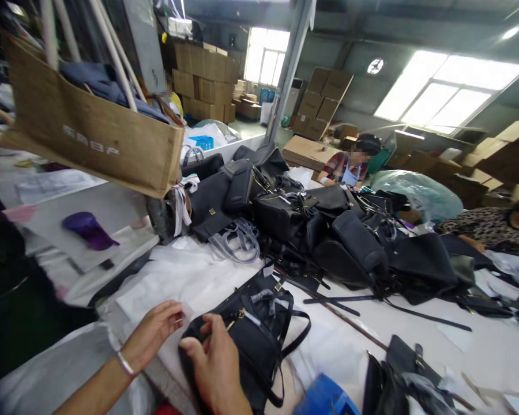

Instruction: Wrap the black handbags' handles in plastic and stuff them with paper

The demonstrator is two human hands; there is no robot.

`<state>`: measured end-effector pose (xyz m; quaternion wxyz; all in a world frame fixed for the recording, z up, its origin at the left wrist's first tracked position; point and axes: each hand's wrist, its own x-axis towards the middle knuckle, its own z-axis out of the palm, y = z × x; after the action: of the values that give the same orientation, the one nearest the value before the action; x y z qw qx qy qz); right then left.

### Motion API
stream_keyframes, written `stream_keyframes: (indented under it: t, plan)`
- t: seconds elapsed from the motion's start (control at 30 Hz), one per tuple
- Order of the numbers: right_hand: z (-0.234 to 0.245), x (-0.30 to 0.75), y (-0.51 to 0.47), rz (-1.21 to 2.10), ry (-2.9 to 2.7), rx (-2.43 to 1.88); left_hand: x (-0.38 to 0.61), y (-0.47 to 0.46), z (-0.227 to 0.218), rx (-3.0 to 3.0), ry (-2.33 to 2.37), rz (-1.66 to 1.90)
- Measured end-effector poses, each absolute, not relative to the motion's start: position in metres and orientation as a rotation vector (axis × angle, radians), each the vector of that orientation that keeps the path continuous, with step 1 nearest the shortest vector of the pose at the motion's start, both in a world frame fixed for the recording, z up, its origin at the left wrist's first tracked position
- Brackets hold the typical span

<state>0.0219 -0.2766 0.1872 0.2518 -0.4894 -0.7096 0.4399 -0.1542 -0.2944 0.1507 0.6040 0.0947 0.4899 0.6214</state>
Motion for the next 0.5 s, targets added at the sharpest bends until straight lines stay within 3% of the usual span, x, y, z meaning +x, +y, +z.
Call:
stream_keyframes:
  t: [0.1, 0.27, 0.33, 0.43, 0.5]
  plan:
    - [0.173, -0.021, -0.272, 1.262, -1.839, -1.347, -0.148, -0.303, 0.156, 0.317, 1.183, 1.367]
    - [0.164, -0.002, -0.281, 1.089, -2.046, -1.311, -0.168, -0.305, 0.174, 0.89, 1.766, 1.299]
    - [0.171, 0.006, -0.286, 1.063, -2.251, -1.227, -0.172, -0.294, 0.188, 1.271, 1.635, 1.187]
    - [0.182, 0.012, -0.291, 1.102, -2.461, -1.119, -0.174, -0.278, 0.197, 1.646, 1.185, 0.715]
    - [0.185, 0.021, -0.291, 1.19, -2.463, -1.093, -0.179, -0.277, 0.188, 1.83, 1.169, 0.51]
